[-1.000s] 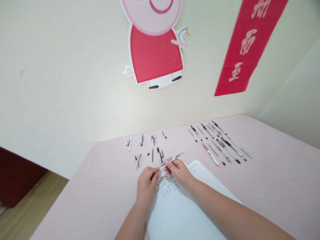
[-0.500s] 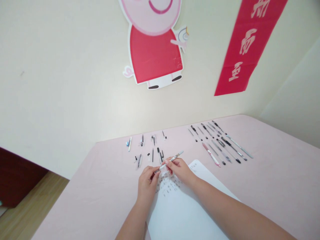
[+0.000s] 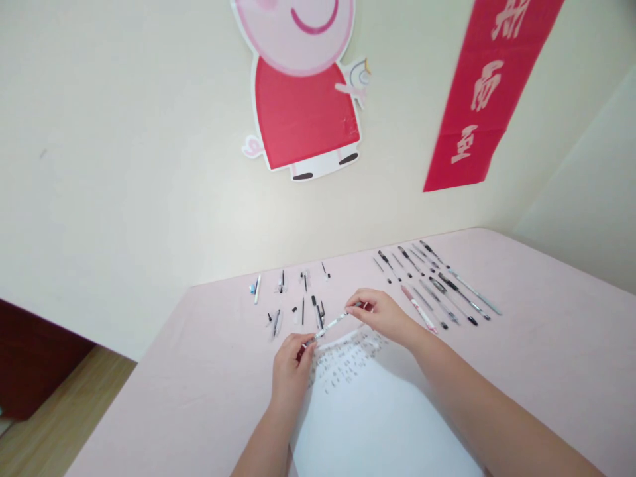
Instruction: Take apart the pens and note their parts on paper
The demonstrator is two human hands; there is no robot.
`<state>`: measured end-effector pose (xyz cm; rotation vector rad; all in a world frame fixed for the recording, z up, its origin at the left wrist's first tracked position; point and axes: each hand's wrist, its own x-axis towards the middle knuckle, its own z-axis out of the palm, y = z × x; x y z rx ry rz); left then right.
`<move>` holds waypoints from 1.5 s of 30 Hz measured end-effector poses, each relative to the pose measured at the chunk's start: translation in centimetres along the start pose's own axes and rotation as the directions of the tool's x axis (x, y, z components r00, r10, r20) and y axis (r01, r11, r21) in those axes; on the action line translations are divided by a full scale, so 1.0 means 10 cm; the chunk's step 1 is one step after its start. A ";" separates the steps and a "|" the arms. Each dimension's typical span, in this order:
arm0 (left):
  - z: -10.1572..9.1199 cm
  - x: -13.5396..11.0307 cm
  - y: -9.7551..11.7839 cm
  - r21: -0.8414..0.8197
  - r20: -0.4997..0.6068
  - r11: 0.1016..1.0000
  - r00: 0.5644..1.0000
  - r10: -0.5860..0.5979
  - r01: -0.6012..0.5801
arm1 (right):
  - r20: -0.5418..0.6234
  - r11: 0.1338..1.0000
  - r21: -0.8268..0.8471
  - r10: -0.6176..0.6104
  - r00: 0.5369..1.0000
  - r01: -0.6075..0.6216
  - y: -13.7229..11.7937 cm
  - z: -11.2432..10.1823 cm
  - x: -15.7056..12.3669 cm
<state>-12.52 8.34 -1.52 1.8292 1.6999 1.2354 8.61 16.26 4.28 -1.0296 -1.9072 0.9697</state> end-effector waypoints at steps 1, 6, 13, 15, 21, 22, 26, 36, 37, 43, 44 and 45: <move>0.00 0.00 0.01 0.001 0.003 1.000 1.000 0.000 0.000 | 0.050 0.994 -0.103 -0.035 0.998 0.040 -0.03 -0.04 -0.01; -0.02 0.00 0.03 -0.010 0.040 1.000 0.999 0.015 -0.015 | 0.302 0.844 -0.476 -0.108 0.947 0.248 -0.19 -0.04 -0.06; -0.01 0.00 0.06 -0.018 0.082 0.999 0.996 0.035 -0.034 | 0.377 0.719 -0.613 -0.098 0.921 0.327 -0.21 0.18 -0.10; -0.01 0.00 0.06 -0.015 0.082 0.999 0.996 0.032 -0.031 | 0.380 0.711 -0.627 -0.079 0.922 0.319 -0.20 0.20 -0.12; -0.01 0.01 0.05 -0.016 0.078 0.999 0.996 0.035 -0.034 | 0.378 0.708 -0.649 -0.019 0.925 0.279 -0.19 0.15 -0.11; -0.01 0.01 0.04 -0.017 0.072 0.999 0.997 0.031 -0.030 | 0.378 0.704 -0.656 -0.005 0.926 0.272 -0.18 0.13 -0.11; 0.00 0.01 0.02 -0.021 0.026 1.000 1.000 -0.011 0.012 | 0.363 0.679 -0.693 0.039 0.931 0.242 -0.14 0.02 -0.08; 0.06 0.01 -0.02 -0.238 -0.041 0.953 0.979 -0.201 0.186 | 0.325 0.701 -0.697 0.119 0.938 0.152 -0.03 -0.09 -0.06; 0.06 0.01 -0.01 -0.258 -0.031 0.944 0.975 -0.220 0.205 | 0.300 0.715 -0.688 0.122 0.946 0.126 -0.01 -0.11 -0.06; 0.07 -0.01 -0.02 -0.218 0.015 0.958 0.982 -0.189 0.188 | 0.031 0.697 -0.699 0.253 0.967 -0.160 0.20 -0.22 -0.04; 0.08 -0.01 -0.03 -0.197 0.022 0.963 0.983 -0.181 0.182 | -0.020 0.676 -0.705 0.282 0.959 -0.214 0.25 -0.24 -0.02; 0.08 -0.02 -0.04 -0.175 0.029 0.968 0.984 -0.176 0.178 | -0.075 0.652 -0.709 0.310 0.948 -0.269 0.30 -0.26 0.02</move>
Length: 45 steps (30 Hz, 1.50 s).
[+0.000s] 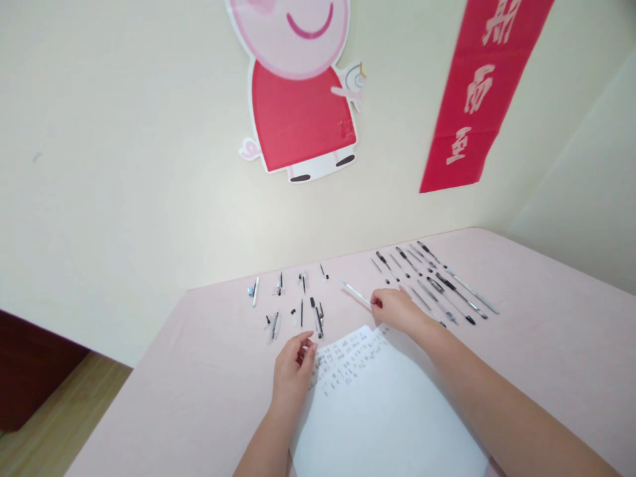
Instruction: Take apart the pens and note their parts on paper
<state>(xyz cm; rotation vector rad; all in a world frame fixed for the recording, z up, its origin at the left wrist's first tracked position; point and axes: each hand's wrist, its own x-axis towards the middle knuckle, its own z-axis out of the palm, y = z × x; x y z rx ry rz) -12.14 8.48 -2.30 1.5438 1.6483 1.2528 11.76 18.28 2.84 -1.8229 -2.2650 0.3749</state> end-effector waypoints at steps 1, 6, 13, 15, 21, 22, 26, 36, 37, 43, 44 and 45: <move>0.00 0.00 -0.01 0.021 0.007 1.000 1.000 0.003 -0.003 | 0.000 0.999 -0.010 0.046 0.999 -0.046 0.04 0.02 0.06; -0.01 0.00 -0.02 0.079 0.024 0.997 1.000 0.015 -0.017 | -0.021 0.982 -0.071 0.174 0.985 -0.175 0.23 0.10 0.36; -0.01 0.00 0.01 0.094 0.044 0.996 0.999 -0.003 -0.001 | -0.042 0.970 -0.109 0.213 0.976 -0.216 0.26 0.16 0.62; -0.01 0.00 0.01 0.092 0.042 0.996 0.999 -0.002 -0.002 | -0.047 0.971 -0.113 0.208 0.977 -0.212 0.24 0.16 0.66; -0.01 0.00 0.00 0.078 0.058 0.997 0.998 -0.010 0.006 | -0.059 0.969 -0.134 0.201 0.978 -0.207 0.19 0.16 0.72; -0.01 0.00 0.00 0.078 0.057 0.997 0.998 -0.009 0.004 | -0.060 0.968 -0.138 0.201 0.978 -0.207 0.19 0.17 0.73; -0.01 0.00 0.00 0.075 0.044 0.997 0.999 0.005 -0.008 | -0.060 0.965 -0.157 0.201 0.978 -0.208 0.18 0.17 0.73; -0.02 0.01 0.01 0.101 0.049 0.995 0.999 0.018 -0.023 | -0.101 0.980 -0.172 0.083 0.991 -0.100 -0.07 0.05 0.36; -0.02 0.01 0.01 0.101 0.049 0.995 0.999 0.016 -0.021 | -0.106 0.985 -0.171 -0.004 0.994 -0.014 -0.14 0.06 0.27; -0.02 0.01 0.02 0.107 0.060 0.994 0.998 0.005 -0.012 | 0.036 0.965 -0.122 -0.231 0.972 0.233 -0.43 0.24 -0.15; -0.02 0.00 0.01 0.111 0.066 0.994 0.998 0.005 -0.012 | 0.044 0.961 -0.112 -0.250 0.967 0.254 -0.43 0.27 -0.18; -0.02 0.00 0.01 0.117 0.072 0.993 0.997 0.006 -0.014 | 0.046 0.958 -0.103 -0.265 0.963 0.268 -0.43 0.30 -0.20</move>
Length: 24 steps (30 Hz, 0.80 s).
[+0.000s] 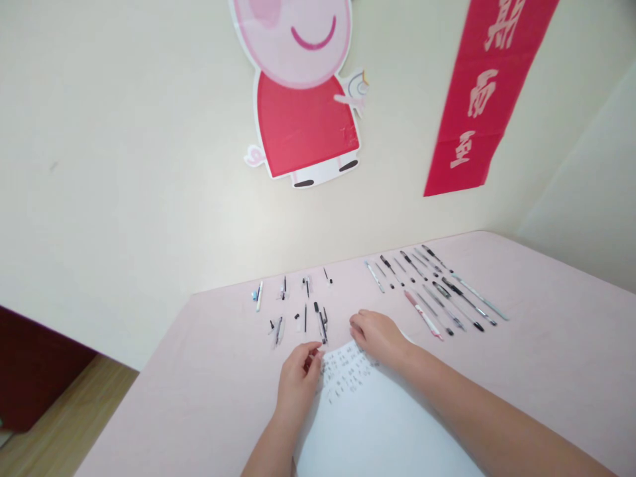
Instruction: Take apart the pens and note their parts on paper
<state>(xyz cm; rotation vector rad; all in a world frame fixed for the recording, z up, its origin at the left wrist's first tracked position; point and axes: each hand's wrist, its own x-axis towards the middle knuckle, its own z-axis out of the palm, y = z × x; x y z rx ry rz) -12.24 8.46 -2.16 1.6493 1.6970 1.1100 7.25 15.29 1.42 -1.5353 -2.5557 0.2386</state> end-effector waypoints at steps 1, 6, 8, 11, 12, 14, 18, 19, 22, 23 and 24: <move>0.00 0.00 0.00 0.009 0.006 1.000 1.000 0.002 -0.002 | -0.007 1.000 0.008 -0.010 1.000 0.010 0.01 0.02 -0.01; 0.01 -0.01 -0.01 0.041 0.032 0.999 0.999 0.008 -0.009 | -0.055 0.998 0.055 -0.028 0.998 0.031 0.07 0.11 -0.02; 0.01 -0.01 -0.01 0.043 0.034 0.999 0.999 0.013 -0.014 | -0.070 0.997 0.066 -0.033 0.997 0.038 0.09 0.14 -0.02; 0.01 -0.01 0.00 0.054 0.039 0.998 0.999 0.020 -0.022 | -0.082 0.996 0.075 -0.041 0.996 0.047 0.10 0.16 -0.02; 0.01 -0.01 -0.01 0.059 0.039 0.998 0.999 0.021 -0.024 | -0.084 0.996 0.080 -0.042 0.996 0.049 0.10 0.16 -0.02; 0.01 -0.01 -0.01 0.066 0.038 0.998 0.999 0.022 -0.025 | -0.088 0.995 0.089 -0.043 0.995 0.051 0.10 0.16 -0.02; 0.01 -0.01 -0.02 0.055 0.024 0.998 0.999 0.029 -0.031 | -0.085 0.994 0.105 -0.031 0.996 0.040 0.10 0.16 -0.02; 0.01 -0.01 -0.02 0.054 0.024 0.998 0.999 0.029 -0.030 | -0.082 0.994 0.107 -0.028 0.996 0.037 0.10 0.15 -0.02; 0.01 -0.01 -0.01 0.066 0.042 0.998 0.999 0.019 -0.022 | -0.075 0.994 0.110 -0.020 0.997 0.028 0.10 0.16 -0.01; 0.01 -0.01 0.00 0.072 0.050 0.997 0.999 0.016 -0.020 | -0.075 0.994 0.110 -0.018 0.997 0.027 0.10 0.16 -0.01; 0.01 -0.01 0.00 0.078 0.057 0.997 0.998 0.013 -0.017 | -0.077 0.994 0.110 -0.018 0.997 0.027 0.10 0.16 0.00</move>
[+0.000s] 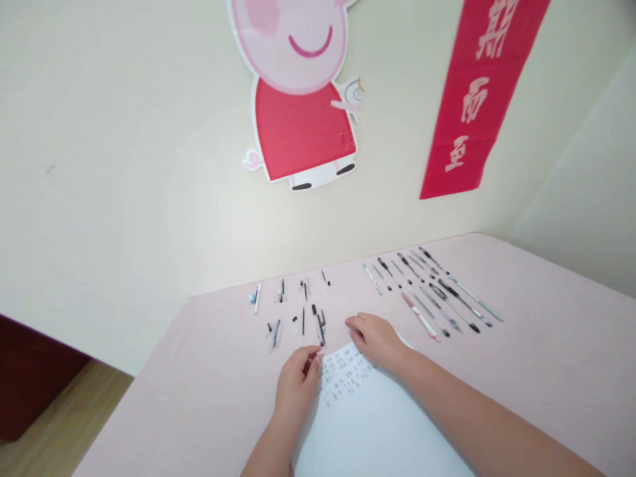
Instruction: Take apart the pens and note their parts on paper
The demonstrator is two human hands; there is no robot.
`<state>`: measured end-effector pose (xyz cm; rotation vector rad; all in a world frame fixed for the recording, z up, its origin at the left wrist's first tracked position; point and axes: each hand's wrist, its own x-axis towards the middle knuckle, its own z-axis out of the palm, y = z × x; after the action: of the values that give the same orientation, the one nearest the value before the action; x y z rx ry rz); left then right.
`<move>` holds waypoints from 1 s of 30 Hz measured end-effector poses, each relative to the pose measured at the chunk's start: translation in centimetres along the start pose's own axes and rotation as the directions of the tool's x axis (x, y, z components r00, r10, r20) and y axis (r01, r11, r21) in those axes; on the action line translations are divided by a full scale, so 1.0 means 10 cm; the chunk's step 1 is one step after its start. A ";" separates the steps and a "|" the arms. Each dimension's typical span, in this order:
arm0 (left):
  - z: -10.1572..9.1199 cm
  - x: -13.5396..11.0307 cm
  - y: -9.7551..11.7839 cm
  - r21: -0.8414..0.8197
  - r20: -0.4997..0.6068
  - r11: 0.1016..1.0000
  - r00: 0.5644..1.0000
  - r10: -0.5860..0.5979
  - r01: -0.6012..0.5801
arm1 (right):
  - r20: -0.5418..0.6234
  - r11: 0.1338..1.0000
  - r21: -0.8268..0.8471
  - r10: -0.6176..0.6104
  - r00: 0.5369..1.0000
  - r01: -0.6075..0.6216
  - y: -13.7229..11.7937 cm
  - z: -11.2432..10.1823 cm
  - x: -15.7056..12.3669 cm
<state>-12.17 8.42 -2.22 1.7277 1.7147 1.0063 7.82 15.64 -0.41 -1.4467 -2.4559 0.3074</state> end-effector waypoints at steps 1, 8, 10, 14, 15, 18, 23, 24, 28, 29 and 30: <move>0.00 0.00 0.00 0.004 0.005 1.000 1.000 -0.003 0.003 | -0.004 1.000 0.001 -0.001 1.000 0.001 0.00 0.00 0.00; -0.02 0.00 0.02 -0.001 0.024 1.000 1.000 -0.021 0.021 | -0.004 1.000 0.009 0.008 1.000 -0.008 0.02 0.02 0.02; -0.02 0.00 0.03 0.005 0.031 1.000 0.999 -0.022 0.021 | 0.000 1.000 0.025 0.013 1.000 -0.013 0.04 0.01 0.05; -0.02 0.00 0.03 0.025 0.037 1.000 0.999 -0.019 0.018 | -0.029 0.999 0.031 0.032 0.999 -0.031 0.09 -0.03 0.22; -0.02 0.00 0.03 0.025 0.035 1.000 0.999 -0.018 0.018 | -0.046 0.999 0.026 0.044 0.998 -0.043 0.10 -0.03 0.27; -0.02 0.00 0.01 0.019 0.039 1.000 0.999 -0.022 0.021 | -0.102 0.997 0.026 0.072 0.992 -0.070 0.10 -0.02 0.49; 0.00 0.00 -0.01 0.017 0.043 1.000 0.999 -0.013 0.012 | -0.132 0.995 0.086 0.067 0.989 -0.056 0.03 0.13 0.88; 0.00 0.00 -0.01 0.018 0.038 1.000 0.999 -0.009 0.008 | -0.131 0.994 0.090 0.079 0.988 -0.067 0.01 0.18 0.96; 0.00 -0.01 -0.01 0.019 0.037 1.000 0.999 -0.008 0.007 | -0.116 0.989 0.103 0.116 0.987 -0.104 -0.07 0.34 1.21; 0.00 -0.01 -0.01 0.020 0.042 1.000 0.999 -0.009 0.008 | -0.113 0.989 0.103 0.122 0.986 -0.111 -0.09 0.37 1.25; 0.00 -0.01 0.00 0.022 0.047 1.000 0.999 -0.011 0.010 | -0.111 0.988 0.102 0.126 0.986 -0.115 -0.11 0.40 1.29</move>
<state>-12.17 8.30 -2.29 1.7404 1.7094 0.9382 -0.40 26.31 -2.18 -1.5309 -2.2355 0.3488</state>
